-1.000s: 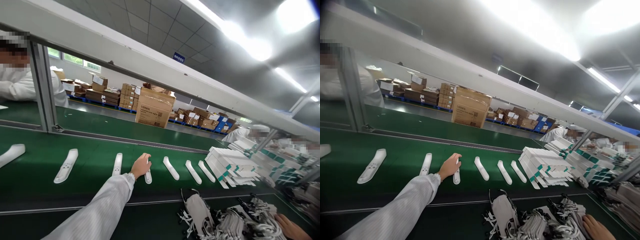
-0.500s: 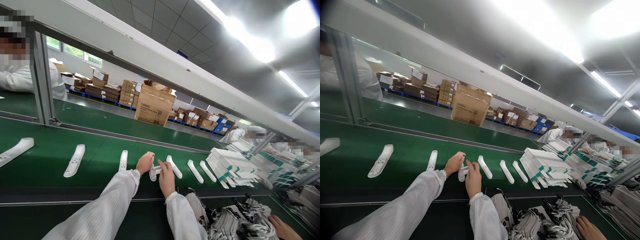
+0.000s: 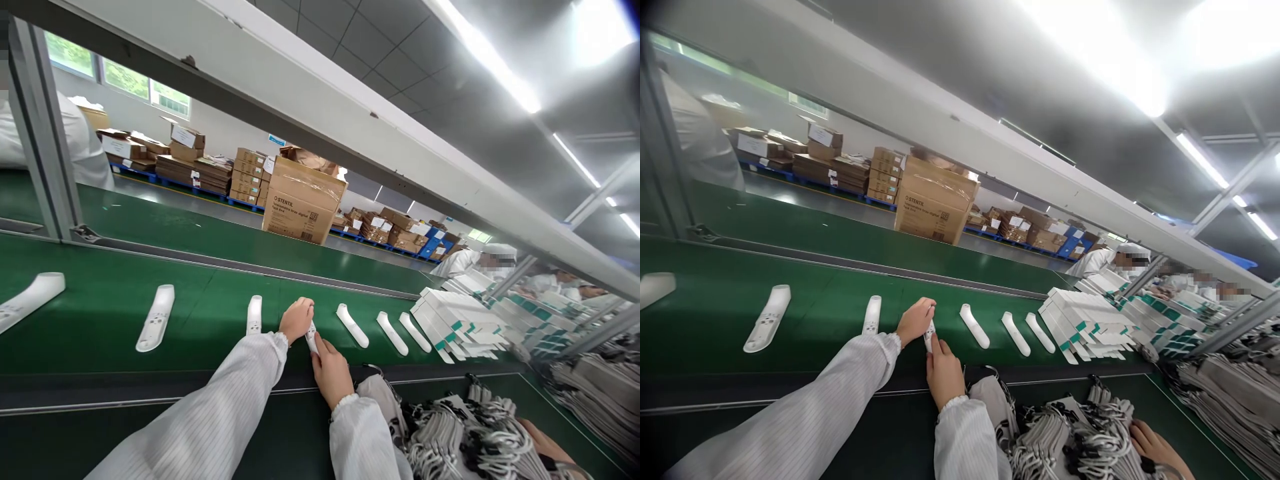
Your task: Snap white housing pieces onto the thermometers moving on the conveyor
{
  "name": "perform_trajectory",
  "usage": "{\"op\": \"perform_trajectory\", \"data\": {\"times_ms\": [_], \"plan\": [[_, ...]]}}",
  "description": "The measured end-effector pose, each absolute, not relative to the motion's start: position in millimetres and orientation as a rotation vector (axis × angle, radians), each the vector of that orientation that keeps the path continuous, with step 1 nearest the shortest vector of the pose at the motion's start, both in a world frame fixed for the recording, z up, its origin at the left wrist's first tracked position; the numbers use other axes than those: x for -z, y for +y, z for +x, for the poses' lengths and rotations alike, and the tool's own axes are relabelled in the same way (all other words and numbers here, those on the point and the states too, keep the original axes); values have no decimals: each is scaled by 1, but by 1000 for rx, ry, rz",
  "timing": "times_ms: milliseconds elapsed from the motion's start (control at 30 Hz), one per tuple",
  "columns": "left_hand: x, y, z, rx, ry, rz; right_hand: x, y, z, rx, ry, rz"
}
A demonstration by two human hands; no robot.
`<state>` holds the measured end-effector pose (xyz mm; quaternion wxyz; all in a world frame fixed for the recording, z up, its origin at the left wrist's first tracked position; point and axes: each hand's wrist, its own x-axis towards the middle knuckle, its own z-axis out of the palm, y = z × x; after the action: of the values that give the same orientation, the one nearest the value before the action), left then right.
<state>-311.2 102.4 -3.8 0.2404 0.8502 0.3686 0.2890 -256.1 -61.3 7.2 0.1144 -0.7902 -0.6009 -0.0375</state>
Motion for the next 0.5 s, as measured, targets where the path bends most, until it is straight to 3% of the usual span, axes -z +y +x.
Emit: {"op": "perform_trajectory", "data": {"times_ms": [300,500], "plan": [[-1,90,-284,-706,1009,2389,-23,-56,-233,-78,-1814,-2434],[-31,99,-297,-351,806,2580,-29,-43,-235,0,-1625,-2530]]}}
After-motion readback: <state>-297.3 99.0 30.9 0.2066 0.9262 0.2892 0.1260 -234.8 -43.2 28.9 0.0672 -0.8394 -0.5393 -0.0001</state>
